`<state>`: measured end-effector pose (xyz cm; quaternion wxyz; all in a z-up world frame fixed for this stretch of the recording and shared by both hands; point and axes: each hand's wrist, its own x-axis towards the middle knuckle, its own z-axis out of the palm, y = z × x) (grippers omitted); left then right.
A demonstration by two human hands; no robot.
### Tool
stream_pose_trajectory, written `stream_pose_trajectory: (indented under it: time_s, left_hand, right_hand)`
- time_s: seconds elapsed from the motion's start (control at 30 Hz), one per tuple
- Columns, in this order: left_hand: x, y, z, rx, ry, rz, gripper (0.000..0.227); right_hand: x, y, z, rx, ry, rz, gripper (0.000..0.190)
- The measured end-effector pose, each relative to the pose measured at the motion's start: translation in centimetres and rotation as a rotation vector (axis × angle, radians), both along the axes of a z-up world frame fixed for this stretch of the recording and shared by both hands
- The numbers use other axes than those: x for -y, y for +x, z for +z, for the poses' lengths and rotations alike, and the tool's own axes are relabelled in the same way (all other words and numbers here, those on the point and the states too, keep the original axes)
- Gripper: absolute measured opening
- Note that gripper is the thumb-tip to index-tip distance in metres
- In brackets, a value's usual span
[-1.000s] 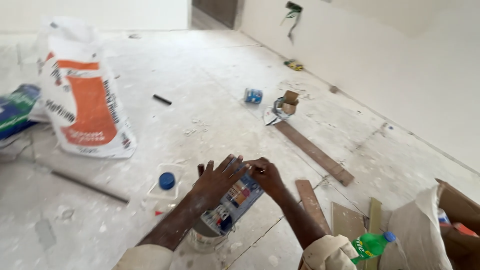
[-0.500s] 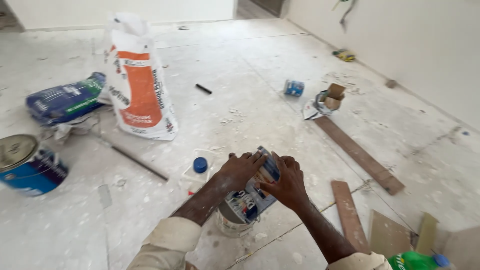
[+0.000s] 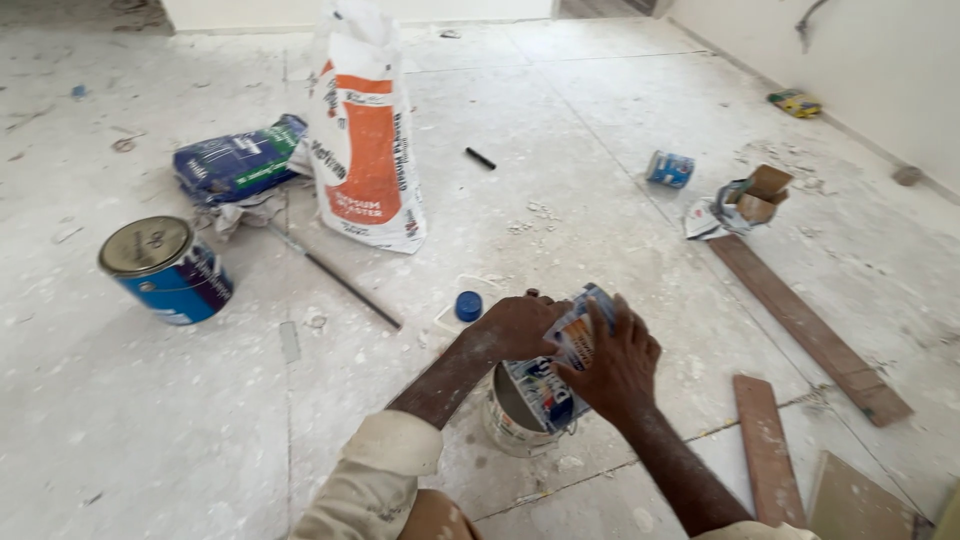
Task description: Mix paint primer in a bucket using a brush and pouring from a tin.
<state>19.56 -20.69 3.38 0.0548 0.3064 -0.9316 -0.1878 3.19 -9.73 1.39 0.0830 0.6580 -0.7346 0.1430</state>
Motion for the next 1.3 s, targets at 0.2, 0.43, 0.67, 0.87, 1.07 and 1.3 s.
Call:
stream_pose_trajectory:
  time_s: [0.2,0.43,0.67,0.87,1.07,1.3]
  left_hand:
    - [-3.5,9.8,-8.2,-0.514,0.605,0.277,0.049]
    - [-10.4,7.1,-28.3,-0.649,1.286,0.667,0.063]
    - [-11.9,1.0,-31.7,-1.091,1.452,0.883,0.056]
    - [-13.8,1.0,-29.3,-1.308,1.248,0.961,0.063]
    - [-14.5,-0.4,-31.5,-1.275,0.807,0.640,0.051]
    - [-15.3,-0.2,-25.5,-1.009,0.552,0.718,0.036]
  right_hand:
    - [-0.1,0.3,0.7,-0.025,0.071,-0.046,0.119]
    - [-0.1,0.7,1.0,-0.037,0.107,-0.081,0.112]
    - [-0.2,0.3,0.9,-0.046,0.099,-0.048,0.107]
    - [-0.3,0.7,0.7,-0.059,0.087,-0.035,0.102]
    - [0.0,0.3,0.0,-0.079,0.070,-0.018,0.091]
    - [0.1,-1.4,0.4,0.019,0.138,-0.024,0.089]
